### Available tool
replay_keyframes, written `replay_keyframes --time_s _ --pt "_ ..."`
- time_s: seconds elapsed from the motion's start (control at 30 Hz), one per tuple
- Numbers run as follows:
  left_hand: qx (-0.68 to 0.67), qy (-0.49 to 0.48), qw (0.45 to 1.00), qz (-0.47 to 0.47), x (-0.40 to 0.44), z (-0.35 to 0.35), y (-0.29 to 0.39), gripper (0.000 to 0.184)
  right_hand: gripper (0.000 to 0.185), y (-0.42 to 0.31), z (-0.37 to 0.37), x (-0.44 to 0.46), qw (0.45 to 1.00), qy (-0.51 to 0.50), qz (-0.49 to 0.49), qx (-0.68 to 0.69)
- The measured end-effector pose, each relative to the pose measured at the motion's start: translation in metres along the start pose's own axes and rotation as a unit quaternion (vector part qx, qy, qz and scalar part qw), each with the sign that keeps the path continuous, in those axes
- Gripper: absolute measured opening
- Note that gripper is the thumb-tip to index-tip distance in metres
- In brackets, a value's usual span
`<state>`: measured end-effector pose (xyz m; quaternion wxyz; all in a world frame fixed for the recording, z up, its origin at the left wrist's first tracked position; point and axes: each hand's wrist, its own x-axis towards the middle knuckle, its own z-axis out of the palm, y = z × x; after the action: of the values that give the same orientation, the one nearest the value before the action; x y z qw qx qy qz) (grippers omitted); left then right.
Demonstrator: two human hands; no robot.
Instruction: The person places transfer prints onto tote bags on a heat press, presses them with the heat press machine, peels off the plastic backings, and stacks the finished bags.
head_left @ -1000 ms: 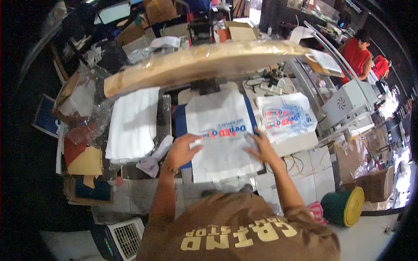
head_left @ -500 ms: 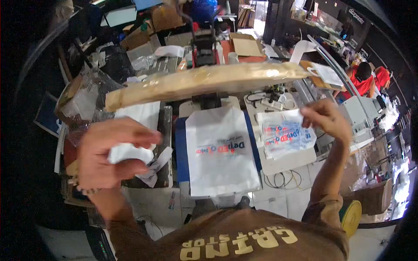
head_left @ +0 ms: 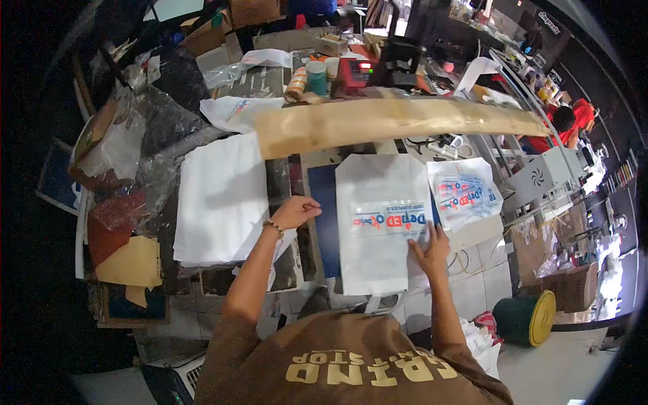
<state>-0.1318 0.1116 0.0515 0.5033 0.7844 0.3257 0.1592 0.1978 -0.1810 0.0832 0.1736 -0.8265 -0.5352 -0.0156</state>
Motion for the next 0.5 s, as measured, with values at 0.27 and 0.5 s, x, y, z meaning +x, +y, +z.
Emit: replay_keyframes --time_s 0.27,0.5 --pt "0.138 0.006 0.987 -0.082 -0.047 0.089 0.075 0.043 0.071 0.034 0.037 -0.008 0.989 0.015 0.095 0.115" --pt "0.052 0.303 0.951 0.036 -0.093 0.073 0.023 0.035 0.056 -0.029 0.059 0.002 0.91 0.03 0.069 0.408"
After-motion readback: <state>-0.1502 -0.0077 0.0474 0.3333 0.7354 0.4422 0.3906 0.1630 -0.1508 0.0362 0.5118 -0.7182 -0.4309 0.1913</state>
